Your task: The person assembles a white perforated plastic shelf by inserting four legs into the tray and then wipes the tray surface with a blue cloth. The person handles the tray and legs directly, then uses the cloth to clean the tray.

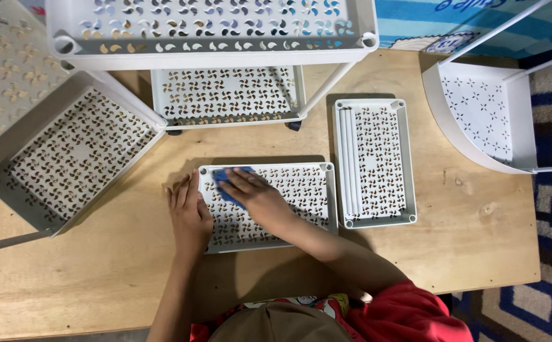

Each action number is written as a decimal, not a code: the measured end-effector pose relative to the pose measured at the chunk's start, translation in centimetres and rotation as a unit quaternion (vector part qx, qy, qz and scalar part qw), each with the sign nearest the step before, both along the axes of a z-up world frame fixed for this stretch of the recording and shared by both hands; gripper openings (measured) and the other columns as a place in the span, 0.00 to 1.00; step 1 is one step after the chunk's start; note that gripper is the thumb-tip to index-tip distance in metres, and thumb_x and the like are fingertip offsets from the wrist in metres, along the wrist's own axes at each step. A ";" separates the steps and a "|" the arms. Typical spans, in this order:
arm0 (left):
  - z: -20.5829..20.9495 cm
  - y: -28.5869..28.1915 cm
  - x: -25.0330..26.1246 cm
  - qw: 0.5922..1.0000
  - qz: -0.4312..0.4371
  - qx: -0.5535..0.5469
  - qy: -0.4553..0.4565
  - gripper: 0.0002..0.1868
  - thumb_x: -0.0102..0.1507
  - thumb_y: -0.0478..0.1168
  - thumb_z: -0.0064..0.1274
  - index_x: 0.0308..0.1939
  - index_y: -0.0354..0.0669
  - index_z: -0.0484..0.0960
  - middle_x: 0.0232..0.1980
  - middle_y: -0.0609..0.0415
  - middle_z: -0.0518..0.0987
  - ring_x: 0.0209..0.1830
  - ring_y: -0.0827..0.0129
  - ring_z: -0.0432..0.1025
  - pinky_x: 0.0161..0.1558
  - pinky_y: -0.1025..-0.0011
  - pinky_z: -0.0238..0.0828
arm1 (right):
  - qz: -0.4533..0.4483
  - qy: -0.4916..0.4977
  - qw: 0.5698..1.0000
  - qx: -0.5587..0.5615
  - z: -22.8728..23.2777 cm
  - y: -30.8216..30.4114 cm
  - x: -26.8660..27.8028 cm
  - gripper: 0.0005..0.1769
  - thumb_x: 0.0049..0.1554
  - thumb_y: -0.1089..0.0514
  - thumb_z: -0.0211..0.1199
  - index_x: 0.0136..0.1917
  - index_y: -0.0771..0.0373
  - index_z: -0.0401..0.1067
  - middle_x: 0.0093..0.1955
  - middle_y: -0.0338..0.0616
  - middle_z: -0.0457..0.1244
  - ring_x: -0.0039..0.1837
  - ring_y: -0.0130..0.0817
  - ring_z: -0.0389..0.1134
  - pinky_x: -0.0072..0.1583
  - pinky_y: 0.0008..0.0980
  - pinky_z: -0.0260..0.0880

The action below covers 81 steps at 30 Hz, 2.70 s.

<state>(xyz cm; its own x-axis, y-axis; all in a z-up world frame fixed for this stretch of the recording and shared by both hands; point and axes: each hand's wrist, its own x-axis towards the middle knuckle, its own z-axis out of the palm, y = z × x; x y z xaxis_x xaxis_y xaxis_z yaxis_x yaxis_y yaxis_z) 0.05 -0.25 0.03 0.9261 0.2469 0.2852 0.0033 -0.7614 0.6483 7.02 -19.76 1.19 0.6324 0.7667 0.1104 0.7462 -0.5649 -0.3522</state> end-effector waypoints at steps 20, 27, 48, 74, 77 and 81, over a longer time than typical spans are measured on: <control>0.2 -0.3 -0.1 1.000 0.017 0.010 0.003 0.28 0.68 0.29 0.41 0.73 0.38 0.71 0.67 0.44 0.75 0.68 0.48 0.67 0.77 0.42 0.46 | -0.227 -0.102 0.956 -0.153 1.4 -10.1 -3.0 0.40 0.55 0.76 0.51 0.80 0.61 0.59 0.82 0.53 0.53 0.81 0.51 0.55 0.74 0.43 0.60; 0.0 0.3 -0.1 1.000 0.005 0.007 -0.008 0.25 0.70 0.31 0.40 0.72 0.41 0.72 0.66 0.42 0.75 0.69 0.46 0.66 0.78 0.40 0.43 | -0.258 -0.044 0.956 -0.130 0.3 -10.3 -5.5 0.40 0.51 0.75 0.50 0.78 0.70 0.55 0.81 0.62 0.49 0.81 0.59 0.50 0.73 0.45 0.61; 0.0 0.1 0.0 0.999 0.017 -0.040 -0.019 0.23 0.73 0.34 0.40 0.72 0.45 0.73 0.66 0.44 0.77 0.73 0.53 0.66 0.80 0.44 0.33 | -0.225 -0.062 0.966 -0.113 0.9 -9.6 -2.7 0.39 0.51 0.74 0.52 0.77 0.70 0.58 0.80 0.63 0.50 0.80 0.60 0.53 0.73 0.45 0.61; -0.3 0.2 0.1 0.999 0.029 -0.010 -0.013 0.24 0.70 0.32 0.42 0.70 0.46 0.75 0.66 0.45 0.78 0.73 0.51 0.65 0.78 0.42 0.31 | -0.097 0.101 0.989 -0.041 0.9 -8.4 -8.6 0.35 0.54 0.61 0.67 0.73 0.64 0.62 0.80 0.53 0.48 0.81 0.52 0.48 0.76 0.46 0.53; -0.3 0.2 0.0 0.999 0.028 -0.028 -0.025 0.24 0.70 0.32 0.43 0.71 0.46 0.75 0.65 0.44 0.77 0.73 0.52 0.66 0.80 0.44 0.34 | -0.083 0.072 0.994 -0.023 1.2 -8.1 -7.8 0.40 0.50 0.60 0.68 0.74 0.67 0.59 0.81 0.56 0.47 0.81 0.55 0.47 0.73 0.49 0.49; -0.3 0.2 0.0 0.999 0.026 -0.022 -0.029 0.24 0.70 0.31 0.43 0.71 0.47 0.75 0.64 0.45 0.79 0.72 0.53 0.67 0.80 0.43 0.34 | -0.117 -0.002 0.992 -0.056 0.4 -5.3 -3.4 0.41 0.51 0.71 0.62 0.77 0.66 0.59 0.82 0.55 0.49 0.82 0.55 0.49 0.78 0.46 0.54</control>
